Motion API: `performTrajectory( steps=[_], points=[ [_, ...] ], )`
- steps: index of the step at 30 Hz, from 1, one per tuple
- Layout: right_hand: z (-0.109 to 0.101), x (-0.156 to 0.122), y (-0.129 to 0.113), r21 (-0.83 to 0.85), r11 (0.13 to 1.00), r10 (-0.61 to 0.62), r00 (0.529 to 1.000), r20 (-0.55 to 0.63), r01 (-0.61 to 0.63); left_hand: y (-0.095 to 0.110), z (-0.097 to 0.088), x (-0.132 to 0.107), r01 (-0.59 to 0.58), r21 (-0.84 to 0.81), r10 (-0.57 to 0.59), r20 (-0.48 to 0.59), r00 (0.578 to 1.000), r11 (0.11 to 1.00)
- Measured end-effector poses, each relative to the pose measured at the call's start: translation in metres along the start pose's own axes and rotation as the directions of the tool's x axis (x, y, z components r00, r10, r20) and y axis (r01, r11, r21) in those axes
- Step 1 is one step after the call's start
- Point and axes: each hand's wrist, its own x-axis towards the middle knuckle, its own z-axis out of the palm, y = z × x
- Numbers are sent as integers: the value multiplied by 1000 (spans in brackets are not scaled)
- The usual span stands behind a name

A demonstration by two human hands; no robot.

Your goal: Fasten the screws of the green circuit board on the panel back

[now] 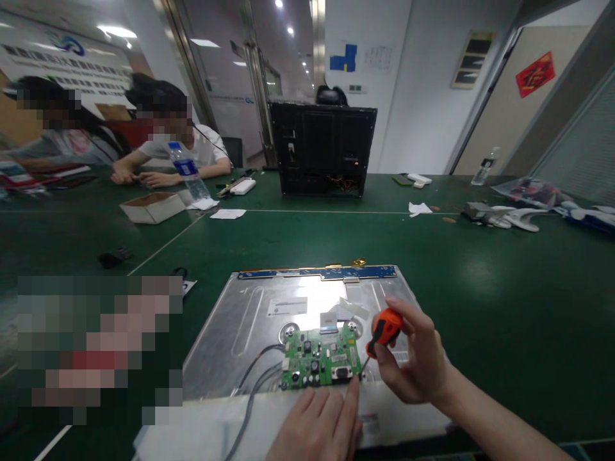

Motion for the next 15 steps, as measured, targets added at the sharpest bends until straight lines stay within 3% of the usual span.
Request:
performTrajectory(
  steps=[8,15],
  points=[
    [1,7,-1,-75,996,-59,998,-16,57,-1,2,2,-5,32,6,-32,999,999],
    [1,11,-3,-135,990,-31,1000,-3,30,-2,4,1,-6,46,8,-38,999,999]
  ],
)
